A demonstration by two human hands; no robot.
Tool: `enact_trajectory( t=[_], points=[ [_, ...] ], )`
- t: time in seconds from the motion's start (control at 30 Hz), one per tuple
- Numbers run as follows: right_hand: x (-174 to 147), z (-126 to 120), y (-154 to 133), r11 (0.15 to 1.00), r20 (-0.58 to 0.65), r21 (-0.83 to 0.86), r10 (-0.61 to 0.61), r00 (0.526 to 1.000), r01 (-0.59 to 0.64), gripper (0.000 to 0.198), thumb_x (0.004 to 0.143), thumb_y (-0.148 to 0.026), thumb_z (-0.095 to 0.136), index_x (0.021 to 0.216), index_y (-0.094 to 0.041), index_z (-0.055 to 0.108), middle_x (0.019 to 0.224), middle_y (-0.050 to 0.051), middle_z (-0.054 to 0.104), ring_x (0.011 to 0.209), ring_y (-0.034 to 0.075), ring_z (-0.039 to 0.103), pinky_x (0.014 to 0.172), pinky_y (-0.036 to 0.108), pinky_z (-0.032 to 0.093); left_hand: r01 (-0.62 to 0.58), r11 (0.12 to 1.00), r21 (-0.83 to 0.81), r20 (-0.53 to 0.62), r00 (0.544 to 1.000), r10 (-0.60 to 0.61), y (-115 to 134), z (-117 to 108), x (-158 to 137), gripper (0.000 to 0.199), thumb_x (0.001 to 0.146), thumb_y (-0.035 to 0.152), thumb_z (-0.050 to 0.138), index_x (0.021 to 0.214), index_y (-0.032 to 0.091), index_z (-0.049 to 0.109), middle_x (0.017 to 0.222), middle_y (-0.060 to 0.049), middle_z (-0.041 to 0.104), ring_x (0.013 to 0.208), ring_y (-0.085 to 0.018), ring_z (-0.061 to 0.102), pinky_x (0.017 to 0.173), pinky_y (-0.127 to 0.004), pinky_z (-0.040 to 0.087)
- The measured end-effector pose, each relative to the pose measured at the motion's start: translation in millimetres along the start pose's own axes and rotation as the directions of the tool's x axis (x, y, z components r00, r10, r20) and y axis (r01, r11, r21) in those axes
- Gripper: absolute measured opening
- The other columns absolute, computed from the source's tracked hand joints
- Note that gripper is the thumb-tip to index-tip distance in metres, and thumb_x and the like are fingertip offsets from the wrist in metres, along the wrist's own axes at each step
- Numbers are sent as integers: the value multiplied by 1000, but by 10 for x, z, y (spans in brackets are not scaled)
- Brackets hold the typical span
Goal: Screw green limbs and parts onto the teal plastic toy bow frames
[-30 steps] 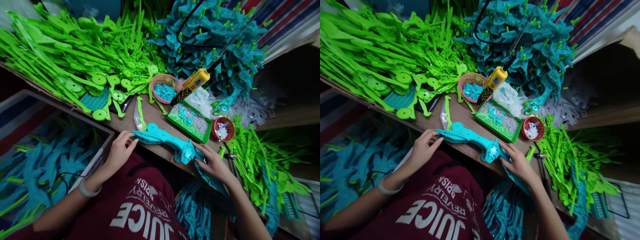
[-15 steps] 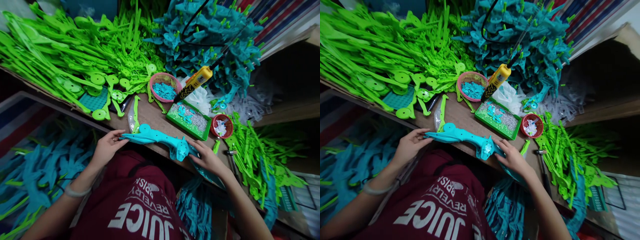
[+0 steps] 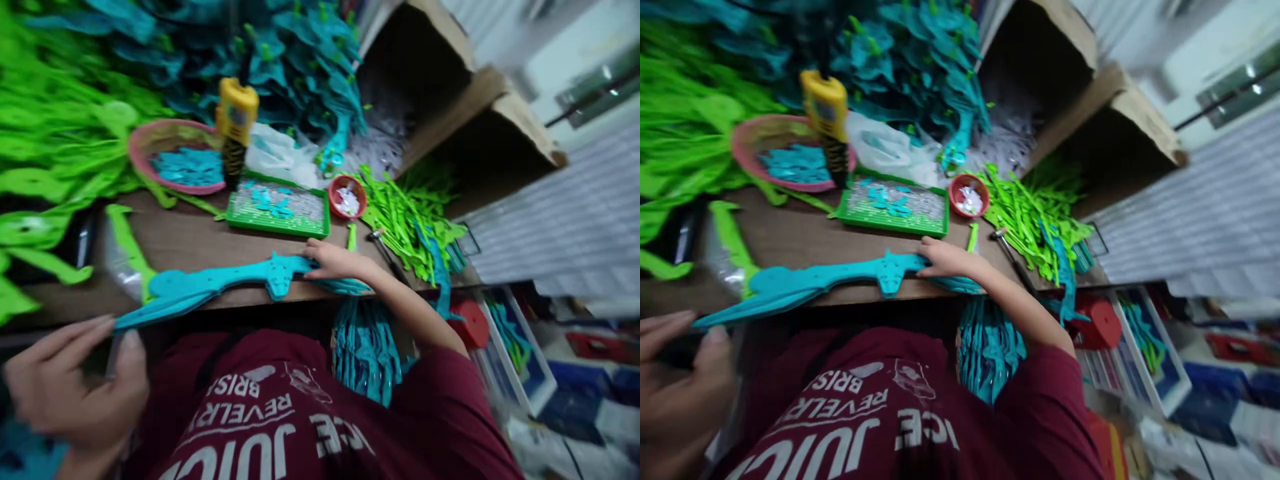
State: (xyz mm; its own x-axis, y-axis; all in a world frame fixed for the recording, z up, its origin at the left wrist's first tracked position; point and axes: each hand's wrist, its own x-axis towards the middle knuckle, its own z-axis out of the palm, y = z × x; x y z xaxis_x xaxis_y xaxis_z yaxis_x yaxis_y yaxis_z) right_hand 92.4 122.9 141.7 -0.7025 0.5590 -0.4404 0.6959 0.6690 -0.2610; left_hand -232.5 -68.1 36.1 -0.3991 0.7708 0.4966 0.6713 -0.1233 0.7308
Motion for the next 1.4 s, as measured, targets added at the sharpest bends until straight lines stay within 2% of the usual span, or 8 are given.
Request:
enact_trajectory(
  t=[0.07, 0.17, 0.47, 0.73, 0.93, 1.07, 1.27, 1.4],
  points=[
    [30, 40, 36, 1000, 14, -7, 30, 999, -30, 35, 84, -39, 72, 103, -10, 62, 104, 10, 58, 82, 20, 57, 75, 31, 46, -232, 972, -24, 65, 970, 233, 233, 147, 123, 41, 81, 17, 72, 122, 23, 65, 108, -10, 67, 107, -31, 63, 100, -51, 47],
    [72, 90, 47, 1000, -2, -1, 26, 1000, -26, 36, 82, -40, 73, 98, -11, 61, 100, 9, 59, 80, 19, 54, 70, 29, 42, -453, 878, -153, 309, 822, 478, 592, 434, 270, 37, 87, 17, 67, 123, 20, 62, 113, -13, 67, 104, -29, 65, 94, -45, 53],
    [-189, 190, 33, 1000, -161, 29, 16, 987, -11, 34, 86, -36, 70, 107, -11, 61, 103, 11, 61, 92, 22, 57, 78, 30, 44, -634, 740, -222, 568, 533, 627, 1065, 1051, 245, 45, 95, 22, 56, 139, 17, 50, 143, -22, 52, 133, -38, 50, 104, -55, 45],
    [-1265, 596, -146, 950, -580, 71, 286, 763, -303, 11, 97, -26, 53, 95, -17, 60, 92, 9, 61, 87, 23, 57, 74, 33, 46, -644, 709, -288, 633, 427, 645, 1426, 1547, 200, 63, 92, 22, 59, 151, 15, 37, 160, -21, 29, 149, -36, 27, 114, -55, 36],
    [-1451, 1275, -295, 942, -793, 215, 323, 516, -259, 12, 94, -16, 53, 101, -20, 62, 90, 9, 65, 83, 22, 58, 73, 37, 51, -643, 730, -230, 647, 459, 608, 1326, 1974, -63, 55, 96, 25, 54, 145, 4, 43, 139, -26, 56, 133, -37, 52, 113, -52, 37],
    [-1493, 1362, -193, 930, -802, 238, 351, 483, -281, 14, 92, -16, 55, 101, -22, 64, 91, 10, 66, 81, 23, 61, 73, 40, 53, -643, 722, -255, 631, 455, 629, 1221, 2033, -139, 59, 98, 25, 48, 153, 9, 33, 143, -24, 53, 134, -36, 51, 112, -52, 36],
    [-1397, 757, 212, 933, -818, 319, 361, 449, -168, 12, 93, -22, 56, 100, -23, 66, 94, 9, 66, 89, 25, 62, 78, 42, 53, -654, 740, -158, 692, 461, 555, 1470, 1756, -111, 58, 97, 22, 47, 152, 6, 34, 149, -23, 47, 141, -36, 42, 113, -54, 36],
    [-810, 126, 538, 942, -800, 335, 286, 527, -3, 17, 96, -28, 54, 109, -22, 64, 105, 9, 63, 95, 23, 62, 87, 42, 53, -665, 740, -101, 693, 486, 532, 1356, 1332, 112, 60, 96, 34, 53, 149, 8, 40, 158, -21, 35, 148, -36, 30, 116, -56, 34]
  ],
)
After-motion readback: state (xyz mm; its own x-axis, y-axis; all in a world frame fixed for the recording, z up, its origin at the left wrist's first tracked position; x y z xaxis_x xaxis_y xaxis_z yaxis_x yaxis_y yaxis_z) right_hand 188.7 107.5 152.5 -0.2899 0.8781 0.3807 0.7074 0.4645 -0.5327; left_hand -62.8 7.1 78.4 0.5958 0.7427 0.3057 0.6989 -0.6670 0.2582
